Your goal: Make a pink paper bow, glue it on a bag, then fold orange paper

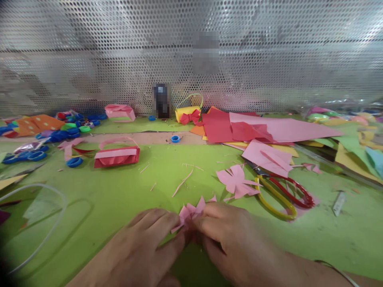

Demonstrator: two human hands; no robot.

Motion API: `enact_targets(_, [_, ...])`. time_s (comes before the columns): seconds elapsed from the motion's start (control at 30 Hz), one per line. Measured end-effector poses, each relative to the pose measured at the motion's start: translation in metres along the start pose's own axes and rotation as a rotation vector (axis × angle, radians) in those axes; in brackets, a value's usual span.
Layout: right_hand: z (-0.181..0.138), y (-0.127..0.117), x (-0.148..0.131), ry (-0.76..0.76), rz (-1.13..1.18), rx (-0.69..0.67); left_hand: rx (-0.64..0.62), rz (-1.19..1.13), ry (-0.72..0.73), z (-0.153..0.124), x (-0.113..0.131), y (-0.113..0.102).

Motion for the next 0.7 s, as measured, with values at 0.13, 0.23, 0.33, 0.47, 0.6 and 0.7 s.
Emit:
enact_targets(0.13, [0.006,-0.014,-0.001,0.064,-0.038,0.192,0.063,-0.026,0.009,-0.003,-0.001,0.002])
enact_targets(0.23, [0.004,-0.021,0.006,0.21,-0.172,0.249,0.105,-0.028,0.008,-0.003,-0.003,0.006])
enact_targets(0.33, [-0.002,-0.017,0.014,0.351,-0.199,0.107,0.13,-0.06,0.016,-0.002,-0.003,0.01])
enact_targets(0.47, [-0.008,-0.007,0.016,0.399,-0.142,-0.063,0.055,-0.115,-0.033,-0.005,-0.001,0.001])
enact_targets(0.6, [-0.009,-0.001,0.012,0.383,-0.071,-0.082,0.182,-0.215,-0.04,-0.012,-0.004,-0.013])
enact_targets(0.7, [-0.009,0.001,0.013,0.413,0.019,-0.101,0.326,-0.321,-0.07,-0.009,-0.012,-0.011])
Point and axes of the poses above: each hand's wrist, its own z-axis towards the middle knuckle, its own y-axis out of the palm, x = y × z, the point moved 2 cm from there along z, towards the middle knuckle, and after that the axes turned 13 degrees about -y, right-handed, at the moved point
